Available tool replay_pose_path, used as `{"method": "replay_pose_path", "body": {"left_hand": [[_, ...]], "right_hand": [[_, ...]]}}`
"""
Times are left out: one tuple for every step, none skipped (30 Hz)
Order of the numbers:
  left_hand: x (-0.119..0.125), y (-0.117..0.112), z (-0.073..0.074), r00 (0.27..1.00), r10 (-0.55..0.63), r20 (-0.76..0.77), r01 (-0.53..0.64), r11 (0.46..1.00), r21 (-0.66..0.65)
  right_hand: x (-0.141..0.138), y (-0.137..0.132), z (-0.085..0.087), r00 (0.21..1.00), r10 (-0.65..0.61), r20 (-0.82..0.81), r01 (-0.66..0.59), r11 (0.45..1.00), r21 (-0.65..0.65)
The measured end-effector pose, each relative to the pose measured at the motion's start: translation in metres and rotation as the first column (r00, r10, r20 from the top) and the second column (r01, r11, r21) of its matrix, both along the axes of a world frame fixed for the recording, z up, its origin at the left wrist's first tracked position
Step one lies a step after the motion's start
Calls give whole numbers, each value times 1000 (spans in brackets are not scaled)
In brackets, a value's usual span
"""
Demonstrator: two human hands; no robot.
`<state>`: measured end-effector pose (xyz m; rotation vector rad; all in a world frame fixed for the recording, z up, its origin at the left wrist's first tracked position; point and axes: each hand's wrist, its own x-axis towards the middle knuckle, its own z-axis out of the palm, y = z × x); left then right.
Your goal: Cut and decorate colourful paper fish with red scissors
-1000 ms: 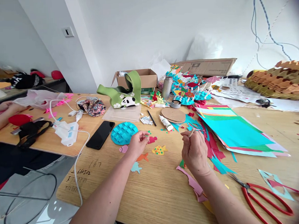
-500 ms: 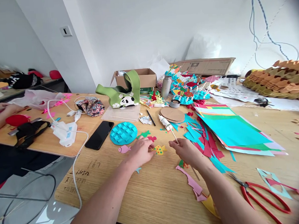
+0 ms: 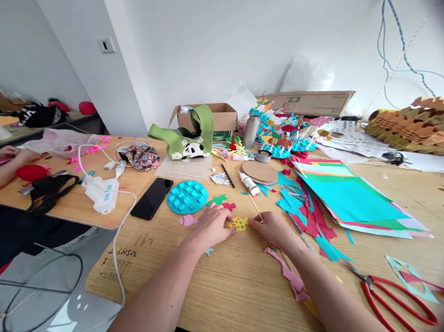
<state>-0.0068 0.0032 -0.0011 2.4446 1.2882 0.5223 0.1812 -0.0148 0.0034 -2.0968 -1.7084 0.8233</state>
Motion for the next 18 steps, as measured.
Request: {"method": "replay_pose_path", "body": {"left_hand": [[0, 0, 0, 1000, 0, -1, 0, 1000, 2], [0, 1, -1, 1000, 0, -2, 0, 1000, 5], [0, 1, -1, 1000, 0, -3, 0, 1000, 6], [0, 1, -1, 1000, 0, -3, 0, 1000, 7], [0, 1, -1, 1000, -1, -4, 1, 1000, 7], [0, 1, -1, 1000, -3, -4, 3, 1000, 6], [0, 1, -1, 1000, -3, -3, 3, 1000, 5], [0, 1, 0, 1000, -1, -1, 1, 1000, 3], [0, 0, 1, 1000, 1, 4, -1, 1000, -1], [0, 0, 1, 1000, 4, 14, -4, 1000, -6], [1, -1, 2, 999, 8, 32, -8, 1000, -11], [1, -1, 3, 998, 14, 55, -13, 1000, -16], [1, -1, 3, 997, 20, 81, -19, 1000, -20], [2, -1, 3, 994, 28, 105, -26, 999, -22], [2, 0, 3, 991, 36, 127, -34, 999, -23], [2, 1, 2, 989, 45, 144, -43, 999, -23], [3, 2, 1, 986, 52, 157, -49, 999, -22], [3, 2, 1, 985, 57, 165, -54, 998, -20]], "right_hand": [[0, 0, 0, 1000, -1, 0, 1, 1000, -2], [0, 0, 0, 1000, -1, 1, 1, 1000, 0], [-1, 0, -1, 1000, -2, 2, 2, 1000, 3], [-1, -1, -1, 1000, -2, 3, 2, 1000, 7], [-1, -1, -1, 1000, -1, 3, 1, 1000, 12], [-1, -1, -2, 1000, 1, 2, -1, 1000, 16], [-1, -1, -2, 1000, 4, 0, -4, 1000, 19], [-1, -2, -2, 1000, 8, -3, -8, 1000, 21], [-1, -2, -2, 1000, 13, -8, -13, 1000, 22], [-1, -2, -2, 1000, 19, -14, -19, 1000, 22], [-1, -2, -2, 999, 25, -22, -24, 999, 21], [-1, -2, -2, 999, 30, -31, -29, 999, 21], [0, -3, -3, 999, 35, -39, -34, 999, 22], [0, -3, -3, 998, 37, -45, -36, 999, 25], [1, -3, -4, 998, 36, -49, -35, 999, 29], [2, -2, -4, 998, 34, -51, -32, 999, 34], [3, -2, -4, 998, 28, -53, -26, 999, 39], [4, -2, -5, 998, 22, -54, -19, 999, 45]]}}
